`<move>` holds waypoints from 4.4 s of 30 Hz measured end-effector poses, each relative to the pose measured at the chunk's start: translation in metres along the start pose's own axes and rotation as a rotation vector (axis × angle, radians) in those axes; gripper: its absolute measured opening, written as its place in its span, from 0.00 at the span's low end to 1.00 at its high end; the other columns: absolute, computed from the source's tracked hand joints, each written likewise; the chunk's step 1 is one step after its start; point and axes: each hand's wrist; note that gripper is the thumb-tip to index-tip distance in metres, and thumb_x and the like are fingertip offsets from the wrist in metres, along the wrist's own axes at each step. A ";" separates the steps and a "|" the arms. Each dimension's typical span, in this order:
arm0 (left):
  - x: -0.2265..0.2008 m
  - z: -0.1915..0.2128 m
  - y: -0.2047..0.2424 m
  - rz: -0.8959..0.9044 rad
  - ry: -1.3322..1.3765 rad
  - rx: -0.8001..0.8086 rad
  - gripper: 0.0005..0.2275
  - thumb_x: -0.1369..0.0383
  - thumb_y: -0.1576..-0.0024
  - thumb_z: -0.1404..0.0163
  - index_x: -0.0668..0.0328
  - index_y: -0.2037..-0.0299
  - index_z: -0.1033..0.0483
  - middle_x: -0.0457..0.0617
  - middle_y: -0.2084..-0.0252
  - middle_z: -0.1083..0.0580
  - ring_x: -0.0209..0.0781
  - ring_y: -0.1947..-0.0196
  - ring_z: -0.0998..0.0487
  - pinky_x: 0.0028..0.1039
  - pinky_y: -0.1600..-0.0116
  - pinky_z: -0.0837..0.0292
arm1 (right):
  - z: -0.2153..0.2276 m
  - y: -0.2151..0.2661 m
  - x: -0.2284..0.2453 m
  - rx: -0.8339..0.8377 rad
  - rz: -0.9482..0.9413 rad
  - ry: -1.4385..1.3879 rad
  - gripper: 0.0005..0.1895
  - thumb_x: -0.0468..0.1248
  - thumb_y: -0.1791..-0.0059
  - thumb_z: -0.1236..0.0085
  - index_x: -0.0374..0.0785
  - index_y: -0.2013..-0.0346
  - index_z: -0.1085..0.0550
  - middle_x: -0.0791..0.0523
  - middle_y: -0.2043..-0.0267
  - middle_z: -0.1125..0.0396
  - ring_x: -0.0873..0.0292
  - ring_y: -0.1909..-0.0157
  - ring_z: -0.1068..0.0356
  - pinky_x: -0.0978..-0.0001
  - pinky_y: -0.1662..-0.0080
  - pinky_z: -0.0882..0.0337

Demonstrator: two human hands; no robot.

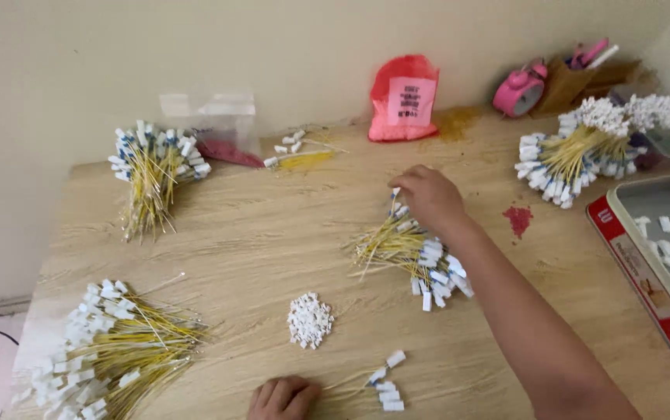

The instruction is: Attach white plastic connectors to the ends of yellow wires.

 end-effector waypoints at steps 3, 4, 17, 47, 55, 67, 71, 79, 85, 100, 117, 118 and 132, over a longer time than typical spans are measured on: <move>0.004 0.001 -0.010 0.048 0.005 -0.078 0.14 0.65 0.59 0.43 0.43 0.60 0.15 0.40 0.62 0.21 0.42 0.60 0.19 0.37 0.55 0.26 | -0.036 -0.034 -0.035 0.140 0.117 0.190 0.15 0.34 0.56 0.40 0.51 0.56 0.18 0.54 0.50 0.28 0.48 0.49 0.29 0.55 0.51 0.28; 0.006 0.002 -0.016 0.075 0.014 -0.109 0.15 0.66 0.60 0.41 0.43 0.60 0.15 0.40 0.62 0.21 0.41 0.60 0.19 0.37 0.55 0.26 | -0.047 -0.043 -0.045 0.238 0.167 0.303 0.20 0.31 0.61 0.39 0.53 0.56 0.18 0.53 0.47 0.29 0.47 0.48 0.29 0.54 0.52 0.28; -0.066 0.133 -0.158 0.126 0.176 -0.205 0.19 0.69 0.50 0.39 0.57 0.47 0.23 0.52 0.53 0.22 0.49 0.50 0.22 0.42 0.43 0.31 | 0.090 0.012 0.061 -0.055 0.132 0.320 0.06 0.41 0.52 0.38 0.44 0.64 0.21 0.56 0.60 0.27 0.49 0.56 0.27 0.54 0.54 0.28; -0.063 0.139 -0.166 0.679 0.729 0.086 0.09 0.66 0.39 0.46 0.65 0.62 0.19 0.46 0.72 0.21 0.30 0.70 0.25 0.24 0.64 0.28 | 0.072 0.113 0.180 0.051 0.218 -0.210 0.11 0.40 0.57 0.32 0.44 0.61 0.20 0.57 0.59 0.26 0.55 0.53 0.28 0.62 0.51 0.29; -0.059 0.141 -0.158 0.673 0.786 0.030 0.08 0.67 0.39 0.47 0.65 0.60 0.19 0.44 0.71 0.22 0.29 0.69 0.25 0.22 0.63 0.27 | 0.050 0.116 0.157 0.242 0.330 -0.071 0.21 0.51 0.57 0.36 0.45 0.53 0.21 0.57 0.53 0.25 0.53 0.49 0.28 0.50 0.44 0.35; -0.088 0.166 -0.173 0.113 -0.222 -0.297 0.25 0.55 0.44 0.44 0.65 0.42 0.25 0.56 0.38 0.29 0.57 0.37 0.33 0.55 0.32 0.54 | 0.066 0.125 0.154 0.415 -0.005 -0.329 0.16 0.40 0.55 0.36 0.40 0.54 0.22 0.55 0.58 0.24 0.56 0.59 0.24 0.65 0.57 0.25; -0.103 0.157 -0.183 0.016 -0.115 -0.179 0.20 0.57 0.45 0.43 0.57 0.46 0.23 0.49 0.44 0.24 0.57 0.34 0.32 0.63 0.29 0.66 | 0.078 0.128 0.172 0.347 0.187 -0.290 0.14 0.39 0.56 0.35 0.43 0.56 0.21 0.56 0.64 0.25 0.54 0.62 0.25 0.63 0.60 0.27; -0.090 0.158 -0.179 0.309 0.483 0.208 0.05 0.64 0.43 0.42 0.51 0.62 0.16 0.44 0.68 0.19 0.40 0.60 0.19 0.48 0.28 0.50 | 0.092 0.136 0.174 0.231 0.218 -0.249 0.14 0.40 0.58 0.33 0.43 0.59 0.19 0.57 0.66 0.24 0.54 0.64 0.25 0.62 0.60 0.29; -0.053 0.162 -0.158 0.516 0.581 0.297 0.06 0.66 0.42 0.44 0.57 0.65 0.16 0.42 0.70 0.18 0.36 0.67 0.18 0.42 0.26 0.49 | 0.104 0.133 0.133 0.288 0.000 -0.134 0.14 0.42 0.58 0.34 0.50 0.58 0.18 0.59 0.69 0.23 0.58 0.64 0.24 0.64 0.59 0.26; -0.079 0.134 -0.153 0.592 0.842 0.039 0.07 0.68 0.40 0.45 0.64 0.59 0.18 0.46 0.66 0.21 0.33 0.64 0.21 0.24 0.57 0.25 | 0.047 0.128 0.192 0.426 -0.109 -0.623 0.08 0.37 0.52 0.37 0.39 0.61 0.21 0.60 0.67 0.24 0.67 0.67 0.23 0.73 0.66 0.25; -0.075 0.106 -0.138 0.719 1.111 -0.054 0.06 0.72 0.40 0.45 0.66 0.57 0.19 0.44 0.63 0.20 0.29 0.60 0.22 0.21 0.54 0.25 | 0.030 0.143 0.178 0.465 -0.231 -0.778 0.06 0.38 0.50 0.39 0.37 0.64 0.20 0.63 0.76 0.29 0.72 0.73 0.35 0.76 0.71 0.33; -0.075 0.106 -0.138 0.729 1.133 -0.053 0.05 0.72 0.40 0.45 0.65 0.58 0.19 0.43 0.63 0.20 0.28 0.61 0.23 0.21 0.54 0.26 | 0.031 0.143 0.178 0.482 -0.237 -0.821 0.07 0.37 0.50 0.39 0.37 0.64 0.20 0.63 0.76 0.29 0.72 0.72 0.35 0.76 0.70 0.32; -0.067 0.100 -0.145 0.601 0.679 -0.053 0.08 0.69 0.43 0.43 0.56 0.55 0.19 0.44 0.64 0.22 0.34 0.61 0.23 0.27 0.53 0.28 | 0.034 0.145 0.162 0.460 -0.411 -0.753 0.07 0.38 0.49 0.42 0.38 0.62 0.22 0.63 0.76 0.33 0.70 0.73 0.38 0.74 0.70 0.35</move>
Point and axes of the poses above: each hand's wrist, its own y-axis away from the middle knuckle, its own z-axis out of the back of the hand, x = y × z
